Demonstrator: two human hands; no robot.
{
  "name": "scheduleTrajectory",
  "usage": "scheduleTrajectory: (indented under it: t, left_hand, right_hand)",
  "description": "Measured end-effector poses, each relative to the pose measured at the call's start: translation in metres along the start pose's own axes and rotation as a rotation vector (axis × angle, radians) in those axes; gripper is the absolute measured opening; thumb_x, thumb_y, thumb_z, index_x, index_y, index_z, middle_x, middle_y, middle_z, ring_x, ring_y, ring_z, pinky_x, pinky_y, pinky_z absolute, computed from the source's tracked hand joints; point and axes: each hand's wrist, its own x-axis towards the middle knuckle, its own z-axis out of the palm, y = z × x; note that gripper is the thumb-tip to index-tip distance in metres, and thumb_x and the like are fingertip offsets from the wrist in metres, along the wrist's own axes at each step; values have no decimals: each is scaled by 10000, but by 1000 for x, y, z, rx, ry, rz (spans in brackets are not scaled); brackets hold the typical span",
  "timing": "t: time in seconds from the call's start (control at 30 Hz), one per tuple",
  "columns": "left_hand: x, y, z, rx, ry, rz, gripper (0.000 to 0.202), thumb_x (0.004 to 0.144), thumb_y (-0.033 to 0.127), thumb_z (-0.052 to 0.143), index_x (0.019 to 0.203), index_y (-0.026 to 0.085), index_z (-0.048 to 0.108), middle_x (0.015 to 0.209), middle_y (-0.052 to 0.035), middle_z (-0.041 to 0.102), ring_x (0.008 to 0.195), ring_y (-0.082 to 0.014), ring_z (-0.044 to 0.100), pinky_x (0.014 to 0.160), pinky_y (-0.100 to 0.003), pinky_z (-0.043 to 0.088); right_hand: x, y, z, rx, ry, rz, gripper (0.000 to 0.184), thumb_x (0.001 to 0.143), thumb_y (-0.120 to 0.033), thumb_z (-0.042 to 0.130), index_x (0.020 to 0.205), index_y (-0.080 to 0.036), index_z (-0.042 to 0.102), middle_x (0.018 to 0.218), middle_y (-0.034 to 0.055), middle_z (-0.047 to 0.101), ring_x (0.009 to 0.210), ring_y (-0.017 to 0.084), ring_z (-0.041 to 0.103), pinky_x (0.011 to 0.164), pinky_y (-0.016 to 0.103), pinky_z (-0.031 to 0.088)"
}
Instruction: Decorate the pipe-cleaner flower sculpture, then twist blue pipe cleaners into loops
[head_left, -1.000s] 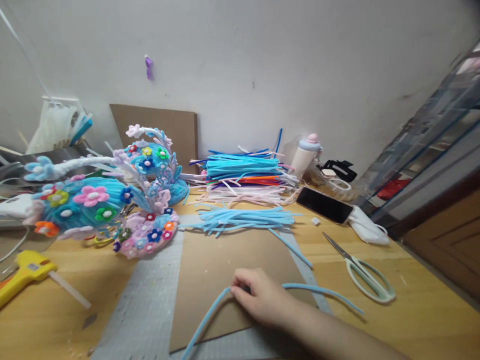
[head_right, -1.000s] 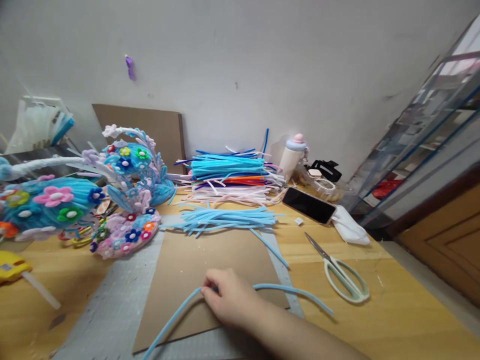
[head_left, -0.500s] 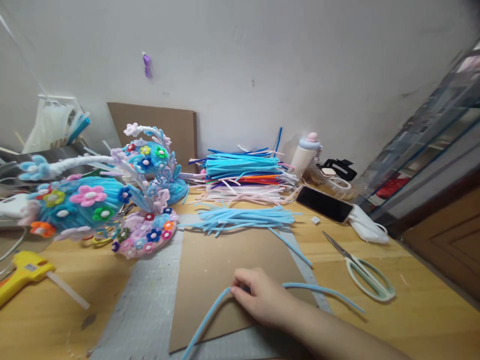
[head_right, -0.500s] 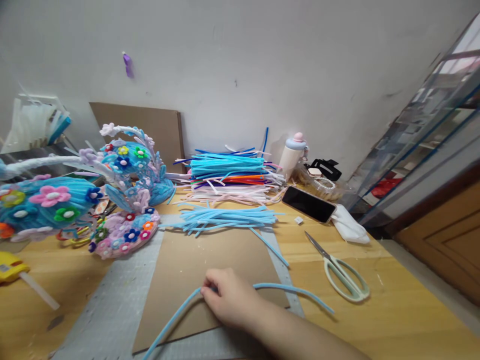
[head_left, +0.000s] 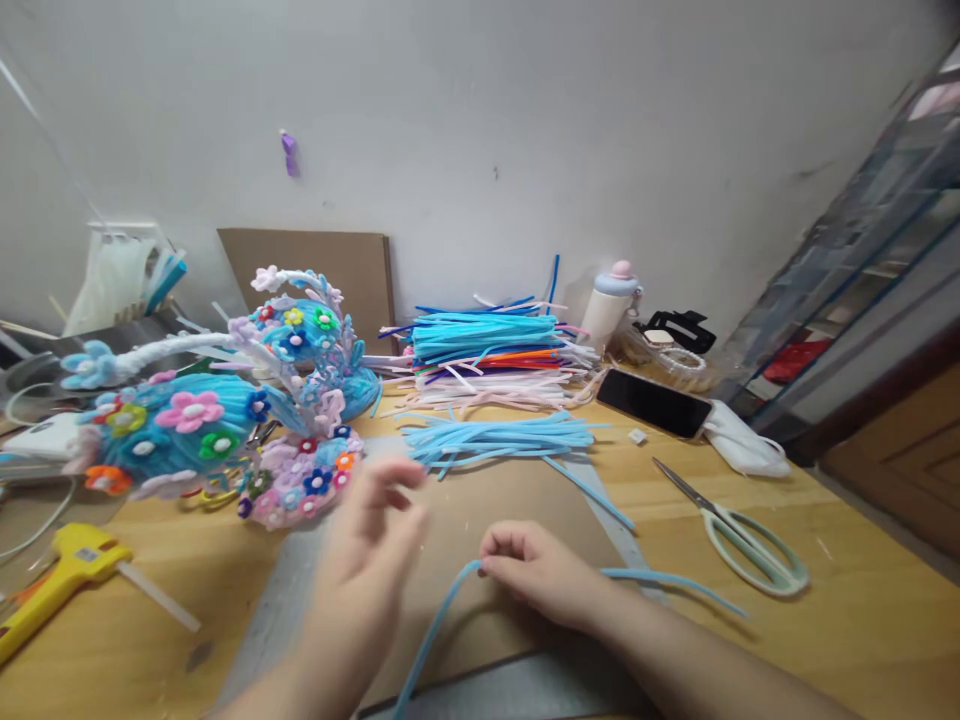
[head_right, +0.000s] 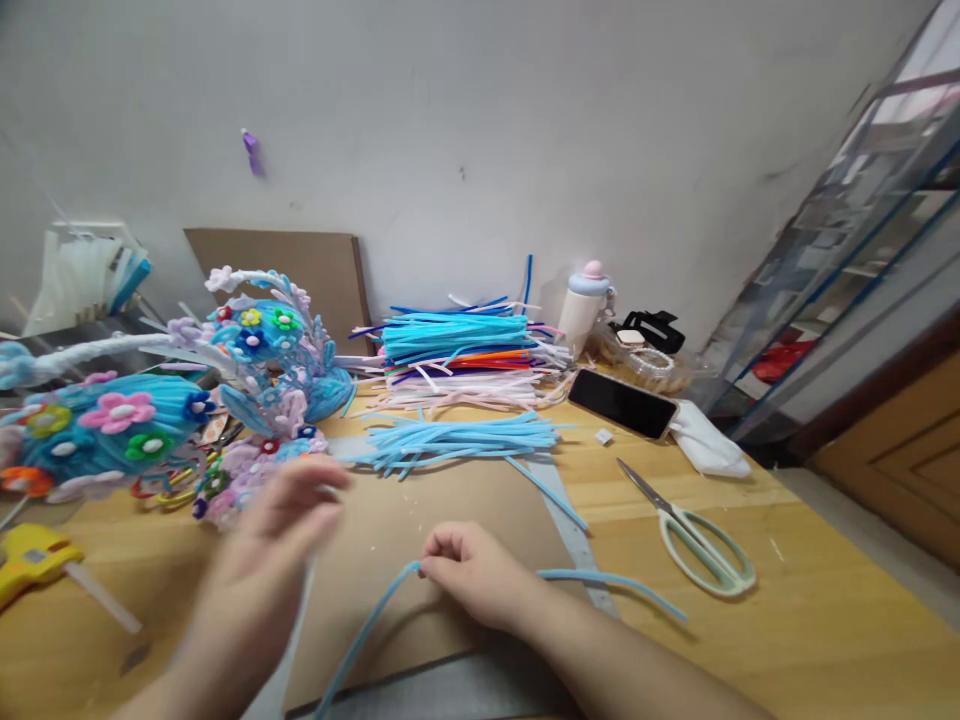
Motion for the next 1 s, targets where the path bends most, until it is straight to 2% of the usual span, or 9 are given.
scheduleTrajectory:
  t: [0.1, 0.2, 0.3, 0.4, 0.5, 0.57, 0.8, 0.9, 1.0]
  left_hand:
    - [12, -30, 24, 259, -378, -44, 181, 756, 249, 604, 918, 174, 577, 849, -29, 597, 752, -162, 546, 686, -287, 436]
    - [9, -51, 28, 487, -559, 15, 63, 783, 235, 561, 810, 178, 570, 763, -12, 593, 704, -152, 519, 640, -261, 389]
    - [6, -54, 24, 581, -600, 94, 84, 839, 213, 498, 799, 179, 563, 770, -18, 602, 714, -150, 530, 642, -251, 380]
    - [5, -51, 20, 709, -635, 279, 138, 881, 193, 442, 869, 187, 579, 846, -43, 604, 790, -170, 542, 688, -267, 386]
    - [6, -51, 17, 861, -676, 475, 152, 889, 173, 434, 868, 187, 585, 829, -46, 600, 773, -183, 539, 672, -281, 372]
    - [6, -51, 15, 916, -693, 546, 108, 865, 147, 473, 844, 181, 574, 808, -37, 601, 747, -184, 535, 652, -283, 360]
    - [3, -42, 16, 954, -682, 581, 115, 839, 104, 465, 800, 173, 549, 767, -32, 592, 686, -179, 509, 607, -283, 324]
    - [1, -39, 16, 951, -666, 609, 125, 834, 103, 454, 782, 170, 545, 748, -36, 584, 673, -179, 495, 602, -288, 309]
    - [0, -38, 15, 929, -674, 575, 149, 837, 109, 424, 781, 171, 548, 741, -41, 583, 685, -181, 489, 621, -295, 309]
  right_hand:
    - [0, -1, 0, -12, 47, -72, 103, 732, -223, 514, 653, -157, 520, 546, -59, 424, 529, 71, 372, 506, 197, 278]
    - [2, 0, 2, 68, 6, 32, 72, 722, -231, 493, 687, -171, 511, 458, -88, 369, 417, 57, 334, 430, 187, 243]
    - [2, 1, 2, 168, -50, 132, 69, 701, -257, 494, 684, -191, 482, 385, -108, 337, 315, 57, 302, 348, 176, 200]
    - [-1, 1, -3, 367, -176, 213, 73, 680, -261, 496, 670, -192, 478, 392, -105, 364, 271, 46, 267, 301, 166, 198]
    - [-4, -1, -8, 584, -348, 327, 64, 669, -237, 500, 682, -174, 509, 431, -91, 378, 284, 32, 260, 295, 152, 190]
    - [-4, -1, -9, 657, -389, 368, 49, 654, -207, 506, 683, -169, 513, 450, -86, 385, 298, 23, 261, 301, 141, 175]
    - [-7, -8, -2, 488, -236, 233, 65, 592, -191, 503, 655, -175, 503, 408, -79, 423, 305, 42, 295, 296, 144, 207]
    - [-6, -6, 1, 461, -242, 234, 78, 599, -211, 488, 673, -188, 479, 417, -83, 432, 306, 52, 323, 315, 157, 204]
    - [-5, -3, 4, 275, -182, 158, 46, 607, -202, 465, 650, -198, 449, 422, -88, 391, 346, 64, 336, 357, 178, 198]
